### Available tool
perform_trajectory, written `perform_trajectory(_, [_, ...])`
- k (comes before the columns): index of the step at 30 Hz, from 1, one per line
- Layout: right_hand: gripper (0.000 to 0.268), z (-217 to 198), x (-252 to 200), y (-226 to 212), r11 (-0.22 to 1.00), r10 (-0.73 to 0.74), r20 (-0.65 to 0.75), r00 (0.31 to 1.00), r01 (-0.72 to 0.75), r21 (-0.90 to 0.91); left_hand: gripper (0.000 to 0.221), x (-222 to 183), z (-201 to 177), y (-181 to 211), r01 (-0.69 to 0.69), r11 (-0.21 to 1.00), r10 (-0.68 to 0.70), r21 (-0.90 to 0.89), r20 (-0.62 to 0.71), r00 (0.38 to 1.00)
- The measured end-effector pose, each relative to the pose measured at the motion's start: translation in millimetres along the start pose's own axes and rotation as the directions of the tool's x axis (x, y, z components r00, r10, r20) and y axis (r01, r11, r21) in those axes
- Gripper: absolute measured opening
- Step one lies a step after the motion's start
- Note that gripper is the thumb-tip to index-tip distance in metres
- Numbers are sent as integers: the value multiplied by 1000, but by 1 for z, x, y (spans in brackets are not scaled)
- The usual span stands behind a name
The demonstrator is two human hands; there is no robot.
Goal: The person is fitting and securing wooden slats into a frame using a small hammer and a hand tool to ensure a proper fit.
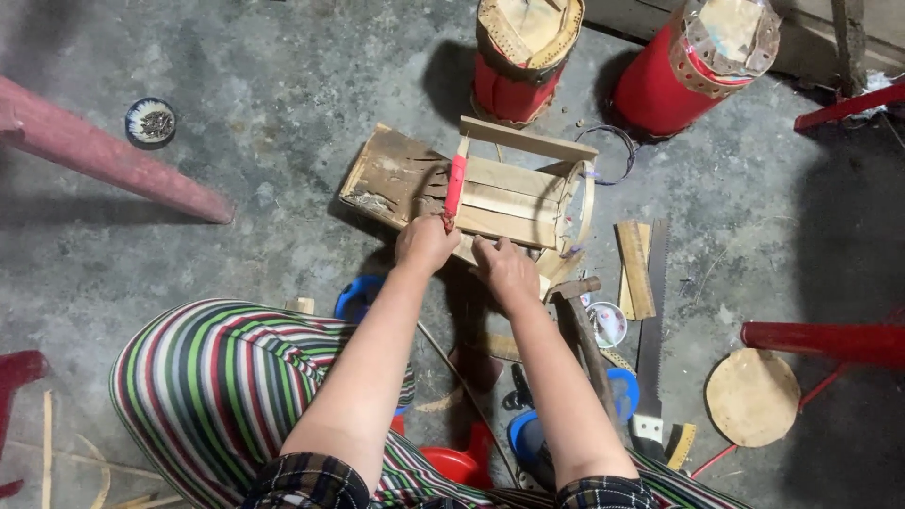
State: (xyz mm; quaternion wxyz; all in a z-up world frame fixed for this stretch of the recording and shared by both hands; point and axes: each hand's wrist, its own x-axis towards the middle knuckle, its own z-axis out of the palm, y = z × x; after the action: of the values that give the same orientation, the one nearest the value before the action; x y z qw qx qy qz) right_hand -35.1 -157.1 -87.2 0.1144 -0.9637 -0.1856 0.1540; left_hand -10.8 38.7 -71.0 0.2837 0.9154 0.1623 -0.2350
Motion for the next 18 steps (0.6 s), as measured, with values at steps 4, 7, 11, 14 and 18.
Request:
perform_trajectory(4, [44,-30,-5,-16,997,21,138,990,-31,73,37,-15,7,-6,-16,997,12,-71,-59,998])
perform_trajectory(7, [52,-37,-3,-21,995,67,195,978,-79,55,34,-4,27,-26,-9,984,-7,-175,-91,996])
perform_trajectory(11, [55,-38,-2,-19,993,61,230,971,-83,87,36,3,38,-31,-16,975,-15,-221,-142,990])
perform_trajectory(14, [58,-24,2,-12,979,97,234,967,-135,155,38,0,32,-25,-27,976,-6,-218,-148,989])
perform_trajectory(18, [53,-9,2,-16,962,185,174,967,-215,171,44,8,27,-19,-80,988,63,-129,-127,990])
